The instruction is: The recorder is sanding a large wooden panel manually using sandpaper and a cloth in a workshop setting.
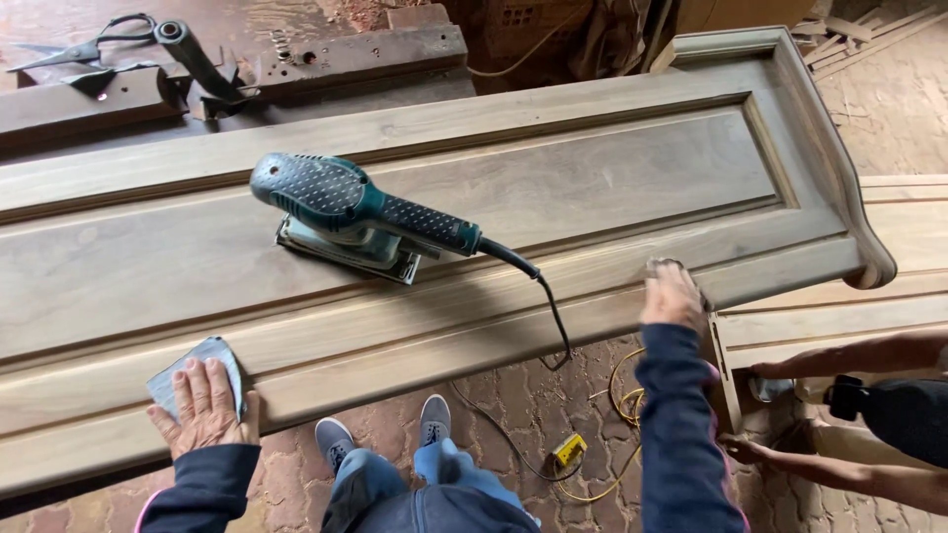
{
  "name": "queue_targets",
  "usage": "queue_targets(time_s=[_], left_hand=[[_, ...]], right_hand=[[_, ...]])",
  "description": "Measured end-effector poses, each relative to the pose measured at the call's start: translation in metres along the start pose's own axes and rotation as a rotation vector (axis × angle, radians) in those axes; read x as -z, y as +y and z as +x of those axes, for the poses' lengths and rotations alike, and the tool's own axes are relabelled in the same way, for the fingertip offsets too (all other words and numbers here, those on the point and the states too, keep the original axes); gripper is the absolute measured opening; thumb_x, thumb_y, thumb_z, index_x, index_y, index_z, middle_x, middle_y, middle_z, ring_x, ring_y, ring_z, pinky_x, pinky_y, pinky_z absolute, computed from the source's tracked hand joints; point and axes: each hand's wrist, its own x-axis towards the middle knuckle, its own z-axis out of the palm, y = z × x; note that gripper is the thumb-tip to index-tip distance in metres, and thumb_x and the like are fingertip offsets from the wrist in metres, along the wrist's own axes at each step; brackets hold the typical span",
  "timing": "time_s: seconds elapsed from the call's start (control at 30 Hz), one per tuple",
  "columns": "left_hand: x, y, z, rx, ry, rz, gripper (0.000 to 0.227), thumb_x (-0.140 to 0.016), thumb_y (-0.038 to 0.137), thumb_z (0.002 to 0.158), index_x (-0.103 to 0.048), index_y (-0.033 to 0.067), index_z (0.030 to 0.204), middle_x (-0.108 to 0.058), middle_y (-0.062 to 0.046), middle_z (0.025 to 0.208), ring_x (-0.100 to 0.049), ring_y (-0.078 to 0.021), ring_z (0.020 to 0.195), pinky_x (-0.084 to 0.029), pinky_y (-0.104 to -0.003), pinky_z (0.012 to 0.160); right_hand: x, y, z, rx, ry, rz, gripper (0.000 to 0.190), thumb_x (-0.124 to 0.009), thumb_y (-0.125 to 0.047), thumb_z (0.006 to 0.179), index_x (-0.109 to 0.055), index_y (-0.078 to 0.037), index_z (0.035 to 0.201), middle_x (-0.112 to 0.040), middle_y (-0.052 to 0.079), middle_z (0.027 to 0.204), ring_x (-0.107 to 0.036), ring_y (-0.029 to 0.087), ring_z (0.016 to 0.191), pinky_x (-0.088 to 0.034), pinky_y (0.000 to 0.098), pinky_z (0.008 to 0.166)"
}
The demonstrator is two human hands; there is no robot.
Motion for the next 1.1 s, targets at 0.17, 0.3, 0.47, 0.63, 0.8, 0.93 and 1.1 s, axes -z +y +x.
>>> queue_targets(time_s=[0.17, 0.3, 0.47, 0.63, 0.8, 0.93, 1.1], left_hand=[[-0.002, -0.001, -0.003, -0.014, -0.009, 0.01, 0.081, -0.044, 0.052, 0.097, -0.03, 0.0082, 0.164, -0.026, -0.022, 0.171, -0.02, -0.0428, 0.16, -0.001, -0.076, 0.121], [0.003, -0.001, 0.004, 0.017, -0.039, 0.052, 0.082, -0.046, 0.053, 0.094, -0.031, 0.0105, 0.163, -0.026, -0.021, 0.171, -0.021, -0.0411, 0.16, -0.004, -0.077, 0.121], [0.0, -0.006, 0.001, 0.02, -0.052, 0.034, 0.081, -0.043, 0.054, 0.096, -0.031, 0.0105, 0.163, -0.026, -0.021, 0.17, -0.02, -0.0412, 0.16, -0.003, -0.077, 0.12], [-0.013, -0.023, -0.008, 0.013, -0.071, 0.044, 0.082, -0.042, 0.055, 0.096, -0.03, 0.0084, 0.163, -0.025, -0.024, 0.171, -0.018, -0.0437, 0.158, -0.001, -0.078, 0.117], [-0.02, -0.032, -0.012, -0.014, -0.041, 0.034, 0.084, -0.045, 0.053, 0.099, -0.03, 0.0058, 0.167, -0.026, -0.027, 0.173, -0.019, -0.0462, 0.163, -0.001, -0.079, 0.121], [-0.014, -0.027, -0.01, -0.048, -0.017, 0.022, 0.082, -0.047, 0.05, 0.1, -0.033, 0.0038, 0.167, -0.029, -0.028, 0.174, -0.022, -0.0472, 0.163, -0.002, -0.08, 0.122], [-0.019, -0.032, -0.013, -0.066, -0.006, 0.022, 0.085, -0.048, 0.051, 0.1, -0.034, 0.0016, 0.168, -0.028, -0.031, 0.173, -0.022, -0.0499, 0.164, 0.0, -0.08, 0.121]], right_hand=[[-0.015, -0.136, 0.01, 0.257, -0.066, 0.342, 0.014, -0.052, -0.004, 0.1, -0.066, -0.005, 0.094, -0.065, 0.015, 0.09, -0.063, 0.027, 0.084, -0.056, 0.036, 0.072], [0.005, -0.121, 0.048, 0.203, -0.305, 0.217, 0.02, -0.05, -0.006, 0.099, -0.063, -0.004, 0.083, -0.062, 0.013, 0.076, -0.062, 0.027, 0.073, -0.056, 0.0341, 0.067], [-0.026, -0.014, 0.04, 0.081, -0.134, 0.089, 0.021, -0.049, -0.008, 0.101, -0.059, -0.005, 0.083, -0.057, 0.011, 0.078, -0.058, 0.024, 0.072, -0.055, 0.0342, 0.069], [0.072, -0.166, 0.03, -0.058, -0.691, -0.375, 0.037, -0.04, -0.022, 0.109, -0.053, -0.008, 0.077, -0.057, 0.01, 0.07, -0.055, 0.018, 0.06, -0.052, 0.0328, 0.059], [0.032, -0.05, -0.03, 0.332, 0.228, 0.725, 0.017, -0.055, -0.005, 0.092, -0.065, -0.009, 0.079, -0.062, 0.009, 0.072, -0.06, 0.023, 0.066, -0.056, 0.0329, 0.068], [0.031, 0.007, -0.014, 0.054, 0.292, 0.062, 0.016, -0.059, -0.009, 0.103, -0.07, 0.002, 0.105, -0.07, 0.022, 0.115, -0.067, 0.034, 0.11, -0.056, 0.044, 0.099], [0.037, -0.12, -0.033, 0.039, 0.14, 0.143, 0.017, -0.056, -0.01, 0.099, -0.068, -0.001, 0.09, -0.072, 0.019, 0.097, -0.069, 0.029, 0.096, -0.054, 0.0392, 0.086]])
